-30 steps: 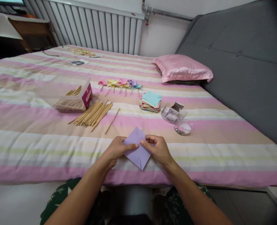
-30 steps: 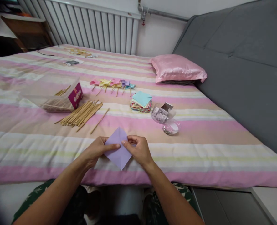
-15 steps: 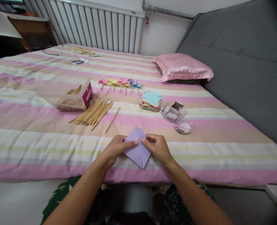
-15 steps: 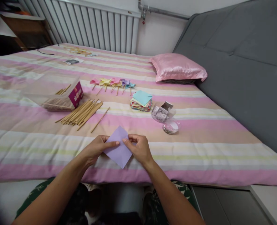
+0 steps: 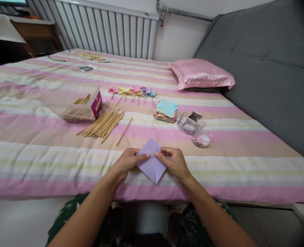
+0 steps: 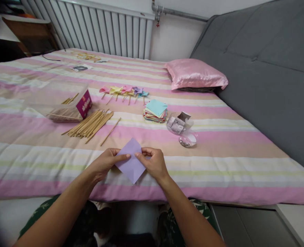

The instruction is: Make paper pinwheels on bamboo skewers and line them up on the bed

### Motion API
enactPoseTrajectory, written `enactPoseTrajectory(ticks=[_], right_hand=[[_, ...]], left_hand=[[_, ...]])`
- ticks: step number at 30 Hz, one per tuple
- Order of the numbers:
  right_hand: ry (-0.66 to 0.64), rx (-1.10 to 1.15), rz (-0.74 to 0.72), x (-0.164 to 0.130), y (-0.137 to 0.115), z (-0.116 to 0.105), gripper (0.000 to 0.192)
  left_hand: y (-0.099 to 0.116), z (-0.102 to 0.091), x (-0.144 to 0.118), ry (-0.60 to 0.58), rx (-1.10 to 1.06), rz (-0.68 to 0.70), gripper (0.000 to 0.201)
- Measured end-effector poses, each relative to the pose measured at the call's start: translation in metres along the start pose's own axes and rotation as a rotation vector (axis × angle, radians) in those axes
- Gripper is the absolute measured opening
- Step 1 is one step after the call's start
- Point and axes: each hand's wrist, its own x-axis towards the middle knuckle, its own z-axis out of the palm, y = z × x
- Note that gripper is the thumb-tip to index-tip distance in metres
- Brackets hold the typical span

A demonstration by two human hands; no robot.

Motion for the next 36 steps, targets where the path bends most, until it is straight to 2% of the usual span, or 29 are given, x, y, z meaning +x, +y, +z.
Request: enactPoseTrajectory(ticks=[7, 16, 28, 36], right_hand=[[-0.014, 0.027, 0.033, -0.0001, 0.0000, -0.0002, 0.029], [-0.002, 0.003, 0.002, 0.0013, 0.0031, -0.0005, 0.028], [0.001, -0.007, 0.003, 0.0007, 0.0019, -0.0001, 0.029], [-0.019, -0.050, -0.014, -0.0011, -0.0010, 0.0018, 0.029]], left_hand=[[-0.0022, 0.0022, 0.0013, -0.007, -0.040, -0.021, 0.029], [-0.0035, 0.0036, 0.0008, -0.035, -0.057, -0.003, 0.029], [-0.0041, 0.0028, 0.0012, -0.016, -0.013, 0.012, 0.031], [-0.0062, 0.0063, 0.0024, 0.070, 0.052, 0.025, 0.035]])
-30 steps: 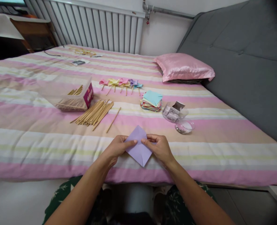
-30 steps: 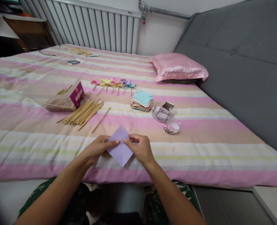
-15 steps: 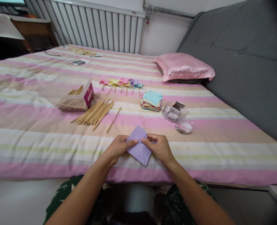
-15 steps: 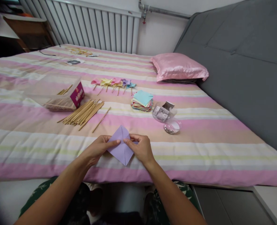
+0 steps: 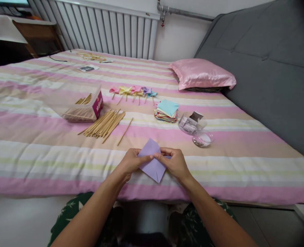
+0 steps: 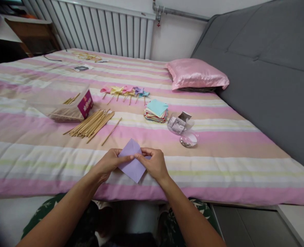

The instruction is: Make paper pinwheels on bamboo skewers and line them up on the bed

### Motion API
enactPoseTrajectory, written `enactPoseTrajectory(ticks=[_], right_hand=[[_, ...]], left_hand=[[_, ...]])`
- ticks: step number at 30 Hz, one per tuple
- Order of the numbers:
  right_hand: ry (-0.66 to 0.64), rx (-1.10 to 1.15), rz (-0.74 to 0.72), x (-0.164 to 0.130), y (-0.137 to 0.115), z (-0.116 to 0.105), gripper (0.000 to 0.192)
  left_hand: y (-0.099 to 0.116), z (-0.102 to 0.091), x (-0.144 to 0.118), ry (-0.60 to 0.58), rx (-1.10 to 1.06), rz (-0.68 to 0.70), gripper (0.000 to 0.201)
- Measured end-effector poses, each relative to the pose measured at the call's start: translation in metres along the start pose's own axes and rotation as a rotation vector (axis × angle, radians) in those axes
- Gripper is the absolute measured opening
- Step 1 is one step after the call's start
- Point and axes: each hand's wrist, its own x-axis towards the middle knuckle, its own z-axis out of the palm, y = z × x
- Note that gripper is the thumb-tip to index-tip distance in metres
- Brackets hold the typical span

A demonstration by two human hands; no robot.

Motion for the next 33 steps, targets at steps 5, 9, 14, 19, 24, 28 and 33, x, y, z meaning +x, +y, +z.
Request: enactPoseTrajectory(ticks=[5, 9, 14, 19, 24, 28, 33], right_hand=[[0.059, 0.002, 0.007, 0.001, 0.000, 0.001, 0.041], [0.176, 0.073, -0.012, 0.003, 0.003, -0.002, 0.051], [0.361, -0.022, -0.133, 0.002, 0.003, -0.008, 0.037], [-0.005, 0.010, -0.153, -0.006, -0.011, -0.011, 0.027], [-0.173, -0.003, -0.102, -0.008, -0.014, -0.011, 0.021], [-0.160, 0.020, -0.059, -0.007, -0.011, -0.010, 0.017], [-0.135, 0.010, -0.068, -0.007, -0.014, -0.008, 0.016]], left_hand=[[0.000, 0.002, 0.000, 0.059, -0.025, -0.005, 0.034], [0.003, -0.001, 0.001, 0.145, -0.097, -0.011, 0.031], [0.011, -0.010, -0.001, 0.230, -0.275, -0.018, 0.031], [0.016, -0.017, -0.003, 0.214, -0.384, -0.037, 0.032], [0.013, -0.018, -0.003, 0.102, -0.347, -0.068, 0.032], [0.013, -0.014, -0.005, 0.060, -0.266, -0.071, 0.030], [0.010, -0.009, -0.005, 0.044, -0.232, -0.016, 0.030]])
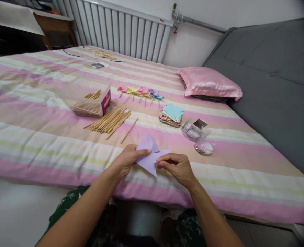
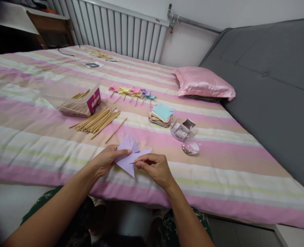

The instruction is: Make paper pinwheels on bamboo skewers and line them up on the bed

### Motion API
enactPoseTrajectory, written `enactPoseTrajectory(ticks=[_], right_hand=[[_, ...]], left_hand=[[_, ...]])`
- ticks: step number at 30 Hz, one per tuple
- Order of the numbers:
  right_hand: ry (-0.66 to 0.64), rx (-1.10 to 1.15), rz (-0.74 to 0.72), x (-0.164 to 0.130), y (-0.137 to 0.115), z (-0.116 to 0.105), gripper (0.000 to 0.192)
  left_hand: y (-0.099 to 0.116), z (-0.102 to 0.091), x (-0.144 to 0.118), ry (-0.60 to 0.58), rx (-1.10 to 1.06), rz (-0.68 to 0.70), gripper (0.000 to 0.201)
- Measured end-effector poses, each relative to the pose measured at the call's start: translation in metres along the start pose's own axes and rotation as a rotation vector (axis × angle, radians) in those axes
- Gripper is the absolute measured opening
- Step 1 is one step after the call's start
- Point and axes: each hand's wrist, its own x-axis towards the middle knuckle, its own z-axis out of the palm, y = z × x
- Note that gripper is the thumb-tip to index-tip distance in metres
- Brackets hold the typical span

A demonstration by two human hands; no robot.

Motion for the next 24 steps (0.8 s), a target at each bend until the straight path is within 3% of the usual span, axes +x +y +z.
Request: enactPoseTrajectory(ticks=[13, 24], right_hand=[[0.176, -0.037, 0.022, 0.004, 0.007, 0.007, 0.021], [0.275, -0.080, 0.031, 0.004, 0.010, 0.014, 0.025]], left_hand=[[-0.008, 0.010, 0.002, 0.095, 0.066, 0.108, 0.038], [-0.011, 0.010, 0.004, 0.062, 0.101, 0.134, 0.038]])
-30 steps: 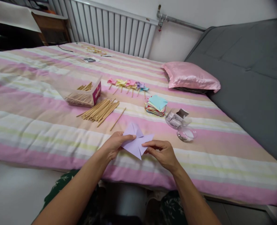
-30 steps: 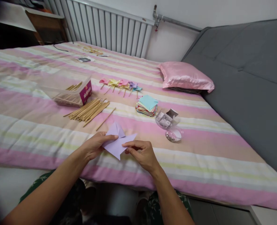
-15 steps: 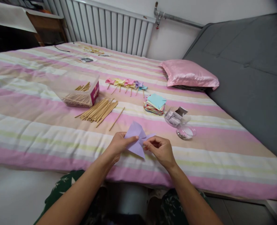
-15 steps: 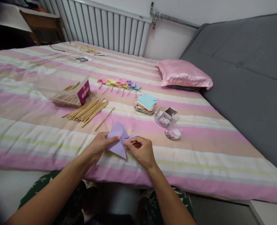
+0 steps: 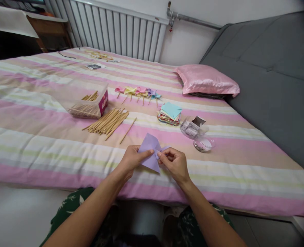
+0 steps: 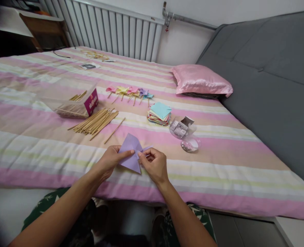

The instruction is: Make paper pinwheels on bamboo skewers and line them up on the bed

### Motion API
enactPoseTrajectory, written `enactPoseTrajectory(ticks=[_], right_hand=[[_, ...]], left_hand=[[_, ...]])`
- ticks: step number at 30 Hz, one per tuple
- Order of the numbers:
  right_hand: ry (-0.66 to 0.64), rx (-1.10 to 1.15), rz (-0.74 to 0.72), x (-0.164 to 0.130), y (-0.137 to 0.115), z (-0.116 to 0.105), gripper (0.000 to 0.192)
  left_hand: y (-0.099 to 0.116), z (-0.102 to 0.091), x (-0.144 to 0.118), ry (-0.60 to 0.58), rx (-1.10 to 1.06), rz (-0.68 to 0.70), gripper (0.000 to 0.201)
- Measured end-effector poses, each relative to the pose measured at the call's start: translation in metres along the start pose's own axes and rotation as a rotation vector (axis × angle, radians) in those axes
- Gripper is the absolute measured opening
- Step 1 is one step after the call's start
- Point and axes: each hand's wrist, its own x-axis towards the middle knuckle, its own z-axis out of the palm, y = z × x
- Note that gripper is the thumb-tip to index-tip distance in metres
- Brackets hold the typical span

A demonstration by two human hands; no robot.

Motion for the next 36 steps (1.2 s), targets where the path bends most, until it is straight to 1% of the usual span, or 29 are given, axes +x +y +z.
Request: enactPoseTrajectory(ticks=[7, 13, 23, 30, 36], right_hand=[[0.039, -0.053, -0.026, 0.0005, 0.0023, 0.0011, 0.026], [0.059, -0.084, -0.025, 0.0011, 0.0035, 0.0012, 0.026], [0.065, -0.165, -0.063, 0.0017, 0.0021, 0.0006, 0.025], [0.048, -0.175, -0.073, 0.0022, 0.0023, 0.0018, 0.024], [0.033, -0.168, -0.066, 0.0009, 0.0018, 0.0008, 0.024]], left_hand=[[-0.0010, 0.0008, -0.0005, -0.037, 0.009, 0.006, 0.035], [-0.0018, 0.0012, -0.0013, -0.059, 0.009, 0.007, 0.036], [-0.0037, 0.0016, -0.0002, -0.055, 0.032, 0.012, 0.035], [-0.0058, 0.0017, 0.0021, -0.026, 0.023, 0.002, 0.033], [-0.0031, 0.0038, -0.0001, -0.002, 0.009, -0.009, 0.032]])
